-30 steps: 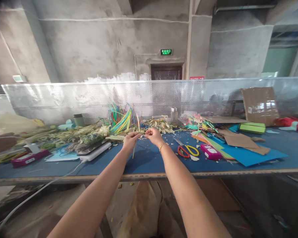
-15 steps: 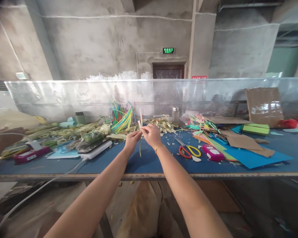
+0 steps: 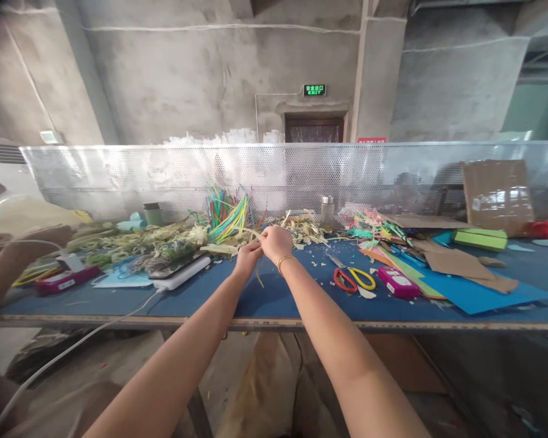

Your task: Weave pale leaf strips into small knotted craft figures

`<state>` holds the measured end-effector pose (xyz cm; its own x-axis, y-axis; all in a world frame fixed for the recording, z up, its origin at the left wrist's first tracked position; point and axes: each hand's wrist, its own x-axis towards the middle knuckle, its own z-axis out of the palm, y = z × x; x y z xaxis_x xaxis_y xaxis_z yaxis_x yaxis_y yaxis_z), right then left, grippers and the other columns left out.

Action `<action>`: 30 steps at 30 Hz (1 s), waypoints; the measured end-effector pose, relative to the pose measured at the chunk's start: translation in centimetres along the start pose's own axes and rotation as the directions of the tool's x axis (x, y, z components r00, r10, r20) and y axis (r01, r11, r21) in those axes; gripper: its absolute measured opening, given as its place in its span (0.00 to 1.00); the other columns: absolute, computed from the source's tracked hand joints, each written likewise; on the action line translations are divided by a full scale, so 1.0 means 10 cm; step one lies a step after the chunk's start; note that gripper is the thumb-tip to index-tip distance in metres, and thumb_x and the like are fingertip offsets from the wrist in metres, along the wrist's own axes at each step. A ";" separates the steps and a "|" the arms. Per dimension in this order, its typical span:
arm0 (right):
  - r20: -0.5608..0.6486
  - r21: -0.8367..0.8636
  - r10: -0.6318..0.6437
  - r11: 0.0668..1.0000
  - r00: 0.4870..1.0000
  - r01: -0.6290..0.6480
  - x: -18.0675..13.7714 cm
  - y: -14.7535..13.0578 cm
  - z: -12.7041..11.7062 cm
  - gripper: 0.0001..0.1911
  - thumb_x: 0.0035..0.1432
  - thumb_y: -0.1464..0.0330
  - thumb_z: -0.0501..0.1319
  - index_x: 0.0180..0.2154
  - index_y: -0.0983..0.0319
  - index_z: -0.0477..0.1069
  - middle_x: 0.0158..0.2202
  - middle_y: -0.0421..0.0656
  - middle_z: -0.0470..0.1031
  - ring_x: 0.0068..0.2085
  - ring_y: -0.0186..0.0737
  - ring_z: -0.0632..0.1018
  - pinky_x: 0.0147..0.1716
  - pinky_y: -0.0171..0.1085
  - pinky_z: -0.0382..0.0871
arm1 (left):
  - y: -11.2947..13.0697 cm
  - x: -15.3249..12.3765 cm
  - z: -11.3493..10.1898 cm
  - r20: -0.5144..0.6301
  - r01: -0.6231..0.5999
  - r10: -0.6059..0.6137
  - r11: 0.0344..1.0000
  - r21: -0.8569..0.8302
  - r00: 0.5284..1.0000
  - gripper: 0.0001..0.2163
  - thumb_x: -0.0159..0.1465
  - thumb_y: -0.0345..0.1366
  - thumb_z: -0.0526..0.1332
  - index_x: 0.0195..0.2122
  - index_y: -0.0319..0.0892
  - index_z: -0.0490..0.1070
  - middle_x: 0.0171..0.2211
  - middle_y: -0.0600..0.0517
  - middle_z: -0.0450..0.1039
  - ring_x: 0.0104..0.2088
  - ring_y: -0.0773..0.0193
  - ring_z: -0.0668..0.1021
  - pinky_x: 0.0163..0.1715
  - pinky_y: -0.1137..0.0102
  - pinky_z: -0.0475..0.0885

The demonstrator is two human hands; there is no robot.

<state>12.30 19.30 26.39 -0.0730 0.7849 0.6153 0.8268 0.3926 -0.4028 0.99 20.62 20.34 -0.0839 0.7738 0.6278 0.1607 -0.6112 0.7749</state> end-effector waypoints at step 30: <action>0.152 0.393 0.077 0.910 0.985 -0.132 -0.24 0.27 0.29 0.12 0.51 0.60 0.61 0.23 0.61 0.71 0.21 0.37 0.70 0.25 0.33 0.68 0.27 0.32 0.57 | -0.07 0.06 0.02 0.028 0.268 -0.341 0.683 -0.680 0.940 0.14 0.45 0.29 0.72 0.35 0.37 0.77 0.29 0.50 0.78 0.32 0.66 0.79 0.39 0.69 0.73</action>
<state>13.13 19.85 21.85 -0.0931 0.8765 0.4723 0.5427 0.4424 -0.7140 1.00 21.50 20.16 -0.1061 0.9403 0.3233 -0.5810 -0.3225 0.7473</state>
